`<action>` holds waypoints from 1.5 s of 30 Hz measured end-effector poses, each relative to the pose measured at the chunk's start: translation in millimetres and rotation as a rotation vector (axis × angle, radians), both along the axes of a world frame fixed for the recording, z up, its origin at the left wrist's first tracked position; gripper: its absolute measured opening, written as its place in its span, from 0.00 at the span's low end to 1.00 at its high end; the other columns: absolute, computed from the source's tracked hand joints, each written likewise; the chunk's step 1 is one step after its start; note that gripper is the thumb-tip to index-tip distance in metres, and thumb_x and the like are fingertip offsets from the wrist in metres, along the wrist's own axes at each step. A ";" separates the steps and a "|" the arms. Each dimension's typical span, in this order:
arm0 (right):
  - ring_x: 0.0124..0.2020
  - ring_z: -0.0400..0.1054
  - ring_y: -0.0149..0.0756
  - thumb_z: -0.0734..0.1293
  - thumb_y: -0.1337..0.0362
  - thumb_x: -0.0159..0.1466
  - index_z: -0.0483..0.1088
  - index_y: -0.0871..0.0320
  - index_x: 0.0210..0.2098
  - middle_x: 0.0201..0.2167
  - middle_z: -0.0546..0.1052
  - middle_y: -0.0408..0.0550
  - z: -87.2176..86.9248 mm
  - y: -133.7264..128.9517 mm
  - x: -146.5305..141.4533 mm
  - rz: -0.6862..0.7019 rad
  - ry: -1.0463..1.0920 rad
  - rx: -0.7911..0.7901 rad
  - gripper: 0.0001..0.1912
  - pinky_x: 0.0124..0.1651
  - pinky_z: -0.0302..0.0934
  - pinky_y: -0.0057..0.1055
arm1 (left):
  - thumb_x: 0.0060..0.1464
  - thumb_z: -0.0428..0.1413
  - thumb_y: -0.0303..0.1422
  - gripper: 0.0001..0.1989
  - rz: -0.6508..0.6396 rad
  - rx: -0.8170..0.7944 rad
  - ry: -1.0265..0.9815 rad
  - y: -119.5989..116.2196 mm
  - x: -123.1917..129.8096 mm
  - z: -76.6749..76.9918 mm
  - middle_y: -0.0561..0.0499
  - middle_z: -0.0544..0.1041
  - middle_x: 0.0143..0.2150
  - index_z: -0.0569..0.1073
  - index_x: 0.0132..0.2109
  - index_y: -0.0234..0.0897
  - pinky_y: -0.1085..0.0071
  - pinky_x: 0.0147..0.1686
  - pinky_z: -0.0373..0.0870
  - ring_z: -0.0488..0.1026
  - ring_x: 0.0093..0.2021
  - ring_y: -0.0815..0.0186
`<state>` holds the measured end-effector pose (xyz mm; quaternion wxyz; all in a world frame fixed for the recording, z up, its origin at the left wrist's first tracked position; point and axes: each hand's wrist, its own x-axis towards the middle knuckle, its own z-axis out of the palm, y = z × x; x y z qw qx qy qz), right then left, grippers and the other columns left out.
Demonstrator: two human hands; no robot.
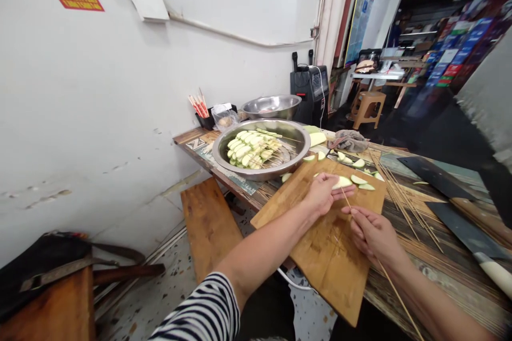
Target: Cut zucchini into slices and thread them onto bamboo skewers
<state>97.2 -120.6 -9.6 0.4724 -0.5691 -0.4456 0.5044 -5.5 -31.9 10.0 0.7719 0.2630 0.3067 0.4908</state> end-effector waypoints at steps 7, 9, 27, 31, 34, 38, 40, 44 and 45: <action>0.12 0.48 0.26 0.68 0.47 0.50 0.73 0.61 0.33 0.11 0.59 0.36 2.0 4.1 1.9 -0.100 -0.101 0.084 0.22 0.15 0.39 0.24 | 0.59 0.47 0.21 0.06 0.007 0.013 0.010 0.6 0.3 -0.4 0.49 0.75 0.29 0.58 0.36 0.36 0.63 0.38 0.75 0.79 0.31 0.62; 0.16 0.54 0.28 0.70 0.52 0.48 0.75 0.61 0.30 0.14 0.66 0.41 1.8 6.2 3.7 -0.147 -0.140 0.128 0.18 0.17 0.44 0.25 | 0.60 0.46 0.21 0.06 0.011 0.019 0.014 -0.1 1.2 -0.7 0.49 0.75 0.29 0.58 0.36 0.36 0.63 0.38 0.75 0.79 0.31 0.62; 0.11 0.47 0.24 0.68 0.50 0.53 0.72 0.61 0.33 0.11 0.60 0.36 -4.3 5.3 -0.7 -0.125 -0.069 0.130 0.19 0.13 0.39 0.24 | 0.60 0.46 0.22 0.07 -0.024 0.043 -0.013 -3.5 4.6 -5.4 0.48 0.76 0.30 0.58 0.35 0.36 0.61 0.40 0.74 0.80 0.32 0.61; 0.16 0.54 0.26 0.71 0.55 0.50 0.74 0.61 0.29 0.14 0.65 0.40 -6.2 6.5 1.6 -0.173 -0.118 0.200 0.15 0.17 0.44 0.23 | 0.59 0.48 0.22 0.07 -0.020 0.054 -0.015 -3.8 6.5 -7.6 0.49 0.75 0.30 0.58 0.36 0.37 0.60 0.41 0.75 0.80 0.33 0.61; 0.12 0.48 0.24 0.69 0.51 0.53 0.71 0.60 0.30 0.11 0.60 0.37 -8.1 7.6 -0.7 -0.126 -0.066 0.190 0.17 0.15 0.40 0.23 | 0.59 0.50 0.23 0.07 -0.036 0.046 -0.012 -5.0 7.0 -7.4 0.50 0.75 0.30 0.58 0.37 0.37 0.63 0.37 0.76 0.80 0.32 0.61; 0.09 0.42 0.23 0.64 0.44 0.58 0.66 0.57 0.34 0.12 0.56 0.32 -10.5 9.3 -2.8 -0.047 0.066 0.156 0.21 0.11 0.37 0.23 | 0.60 0.50 0.25 0.06 -0.070 0.014 -0.011 -6.7 8.1 -3.9 0.50 0.76 0.30 0.58 0.38 0.37 0.71 0.28 0.75 0.79 0.30 0.62; 0.09 0.43 0.22 0.65 0.44 0.59 0.65 0.57 0.34 0.12 0.56 0.32 -11.5 9.9 -1.9 -0.031 0.104 0.155 0.21 0.11 0.37 0.22 | 0.62 0.48 0.29 0.03 -0.072 -0.010 -0.054 -6.4 7.7 -1.2 0.47 0.76 0.30 0.60 0.39 0.35 0.71 0.28 0.75 0.79 0.30 0.61; 0.09 0.44 0.21 0.66 0.44 0.59 0.65 0.58 0.34 0.13 0.57 0.32 -12.4 10.6 0.4 -0.024 0.123 0.157 0.21 0.12 0.37 0.20 | 0.67 0.39 0.37 0.13 -0.073 -0.065 -0.116 -4.5 5.0 1.8 0.42 0.77 0.31 0.63 0.41 0.32 0.64 0.31 0.76 0.79 0.32 0.58; 0.09 0.44 0.21 0.66 0.44 0.59 0.66 0.58 0.34 0.13 0.57 0.32 -12.3 10.7 0.6 -0.022 0.121 0.156 0.22 0.12 0.36 0.20 | 0.67 0.39 0.38 0.14 -0.073 -0.062 -0.112 -4.4 4.5 1.5 0.42 0.77 0.32 0.63 0.41 0.32 0.64 0.31 0.76 0.79 0.32 0.58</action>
